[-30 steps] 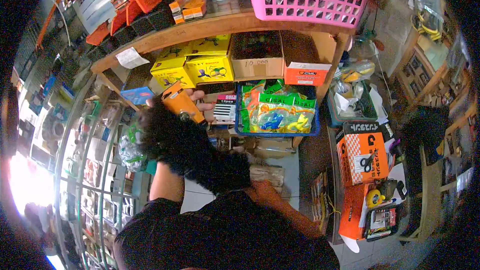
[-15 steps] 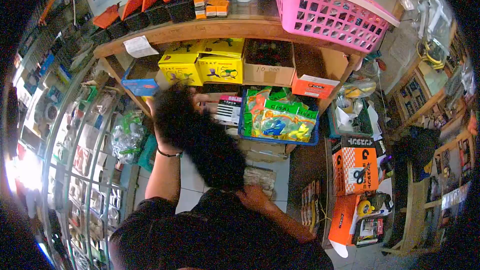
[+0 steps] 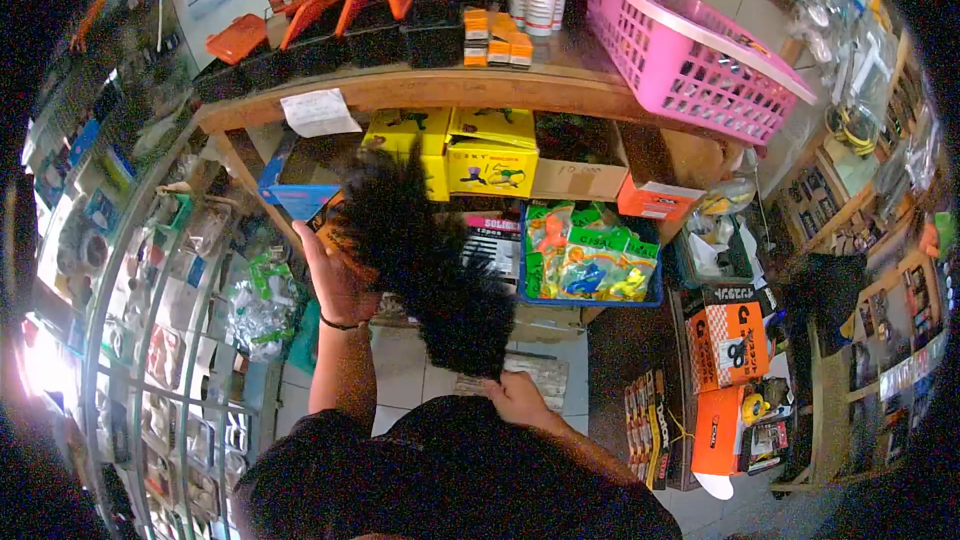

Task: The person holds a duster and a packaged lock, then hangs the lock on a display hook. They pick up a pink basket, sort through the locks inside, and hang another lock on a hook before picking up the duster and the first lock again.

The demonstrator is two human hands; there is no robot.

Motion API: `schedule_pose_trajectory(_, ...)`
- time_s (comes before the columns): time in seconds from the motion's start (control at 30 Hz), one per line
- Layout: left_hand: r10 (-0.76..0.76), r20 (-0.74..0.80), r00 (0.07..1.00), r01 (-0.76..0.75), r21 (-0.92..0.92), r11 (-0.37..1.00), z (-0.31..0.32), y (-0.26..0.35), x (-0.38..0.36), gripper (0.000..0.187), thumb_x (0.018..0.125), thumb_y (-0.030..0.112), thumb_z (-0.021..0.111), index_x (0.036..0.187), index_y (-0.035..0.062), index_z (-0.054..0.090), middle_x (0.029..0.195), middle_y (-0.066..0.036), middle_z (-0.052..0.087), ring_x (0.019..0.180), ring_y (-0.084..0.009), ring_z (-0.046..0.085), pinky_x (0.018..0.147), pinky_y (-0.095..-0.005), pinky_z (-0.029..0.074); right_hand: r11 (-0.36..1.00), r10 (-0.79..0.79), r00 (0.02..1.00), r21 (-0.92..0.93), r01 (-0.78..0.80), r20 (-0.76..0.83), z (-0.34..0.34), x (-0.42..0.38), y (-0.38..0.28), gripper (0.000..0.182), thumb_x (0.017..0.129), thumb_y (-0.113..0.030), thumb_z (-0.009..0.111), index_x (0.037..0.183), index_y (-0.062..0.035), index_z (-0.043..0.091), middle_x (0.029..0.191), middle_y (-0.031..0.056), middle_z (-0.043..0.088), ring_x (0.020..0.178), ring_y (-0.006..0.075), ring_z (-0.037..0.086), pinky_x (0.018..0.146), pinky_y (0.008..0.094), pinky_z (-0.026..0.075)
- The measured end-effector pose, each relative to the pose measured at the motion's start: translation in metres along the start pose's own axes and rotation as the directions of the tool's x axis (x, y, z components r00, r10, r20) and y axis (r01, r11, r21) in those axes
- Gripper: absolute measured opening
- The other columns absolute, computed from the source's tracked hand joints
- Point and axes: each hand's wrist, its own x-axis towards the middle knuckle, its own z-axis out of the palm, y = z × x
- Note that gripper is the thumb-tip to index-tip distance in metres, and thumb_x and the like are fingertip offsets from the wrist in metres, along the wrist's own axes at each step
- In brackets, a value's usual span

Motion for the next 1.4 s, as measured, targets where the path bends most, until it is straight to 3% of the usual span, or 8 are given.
schedule_pose_trajectory(0.2, -0.207, 0.498, 0.842, 0.126, 0.191, 0.973, -0.064, 0.034, 0.020, 0.066, 0.082, 0.057, 0.030, 0.121, 0.0045, 0.036, 0.108, -0.021, 0.049, 0.092, -0.0370, 0.051, 0.077, -0.0498, 0.044, 0.996, 0.016, 0.997, -0.085, -0.009, 0.082, 0.026, 0.009, -0.011, 0.041, 0.079, -0.030, 0.052, 0.057, 0.0041, 0.047, 0.051, 0.0234, 0.046, 0.051, 0.0385, 0.050, 0.046, 0.0422, 0.038)
schedule_pose_trajectory(0.33, 0.026, -0.008, 1.000, -0.023, 0.242, 0.970, -0.030, 0.028, 0.003, 0.063, 0.084, 0.054, 0.027, 0.120, 0.0043, 0.040, 0.114, -0.017, 0.048, 0.101, -0.0327, 0.049, 0.087, -0.0443, 0.039, 0.993, 0.114, 0.988, -0.047, -0.110, 0.105, 0.031, 0.009, -0.030, 0.041, 0.078, -0.032, 0.053, 0.059, 0.0044, 0.049, 0.053, 0.0230, 0.047, 0.050, 0.0378, 0.050, 0.046, 0.0411, 0.039)
schedule_pose_trajectory(0.43, -0.368, 0.685, 0.629, 0.338, 0.185, 0.923, -0.059, 0.033, 0.029, 0.061, 0.084, 0.054, 0.027, 0.120, 0.0054, 0.039, 0.114, -0.017, 0.048, 0.101, -0.0339, 0.049, 0.086, -0.0457, 0.040, 0.993, 0.022, 0.998, -0.117, -0.015, 0.062, 0.021, 0.020, -0.056, 0.044, 0.079, -0.032, 0.054, 0.055, 0.0042, 0.048, 0.052, 0.0223, 0.048, 0.048, 0.0362, 0.050, 0.044, 0.0400, 0.038)
schedule_pose_trajectory(0.57, -0.025, 0.061, 0.998, 0.016, 0.131, 0.991, -0.036, 0.033, 0.012, 0.057, 0.084, 0.050, 0.030, 0.116, 0.0041, 0.039, 0.109, -0.020, 0.049, 0.093, -0.0300, 0.053, 0.087, -0.0382, 0.039, 0.988, 0.149, 0.989, -0.033, -0.149, -0.004, 0.032, 0.011, -0.037, 0.041, 0.079, -0.029, 0.055, 0.054, 0.0037, 0.048, 0.053, 0.0226, 0.048, 0.047, 0.0370, 0.050, 0.042, 0.0420, 0.037)
schedule_pose_trajectory(1.0, -0.291, 0.701, 0.651, 0.233, 0.180, 0.956, -0.059, 0.042, 0.032, 0.064, 0.085, 0.054, 0.023, 0.122, 0.0041, 0.037, 0.118, -0.013, 0.046, 0.105, -0.0306, 0.047, 0.090, -0.0405, 0.037, 0.979, -0.083, 0.996, -0.186, 0.079, -0.017, 0.024, 0.012, -0.036, 0.041, 0.083, -0.029, 0.049, 0.057, 0.0038, 0.051, 0.045, 0.0173, 0.043, 0.038, 0.0202, 0.044, 0.040, 0.0350, 0.036)
schedule_pose_trajectory(1.07, -0.034, 0.167, 0.985, 0.038, -0.024, 0.999, -0.049, 0.034, 0.017, 0.061, 0.086, 0.053, 0.025, 0.120, 0.0033, 0.039, 0.116, -0.013, 0.047, 0.101, -0.0308, 0.049, 0.085, -0.0405, 0.042, 0.993, 0.085, 0.996, -0.075, -0.087, -0.031, 0.010, 0.014, -0.056, 0.041, 0.083, -0.028, 0.050, 0.057, 0.0036, 0.051, 0.046, 0.0182, 0.044, 0.038, 0.0228, 0.046, 0.040, 0.0362, 0.036)
schedule_pose_trajectory(1.27, -0.222, 0.603, 0.766, 0.185, 0.124, 0.975, -0.083, 0.044, 0.026, 0.056, 0.086, 0.048, 0.033, 0.119, 0.0031, 0.038, 0.116, -0.015, 0.046, 0.100, -0.0322, 0.050, 0.081, -0.0410, 0.045, 0.983, -0.073, 0.995, -0.164, 0.084, 0.074, 0.013, 0.010, -0.050, 0.041, 0.082, -0.029, 0.052, 0.057, 0.0036, 0.053, 0.046, 0.0179, 0.046, 0.039, 0.0214, 0.048, 0.039, 0.0341, 0.037)
schedule_pose_trajectory(1.4, -0.013, 0.149, 0.989, 0.080, -0.451, 0.889, -0.083, 0.042, 0.016, 0.057, 0.084, 0.047, 0.033, 0.119, 0.0018, 0.035, 0.117, -0.026, 0.042, 0.102, -0.0438, 0.045, 0.076, -0.0595, 0.040, 0.947, 0.074, 0.972, -0.323, 0.001, 0.222, 0.008, 0.014, -0.047, 0.040, 0.081, -0.027, 0.054, 0.057, 0.0049, 0.051, 0.048, 0.0180, 0.046, 0.038, 0.0221, 0.048, 0.039, 0.0347, 0.036)
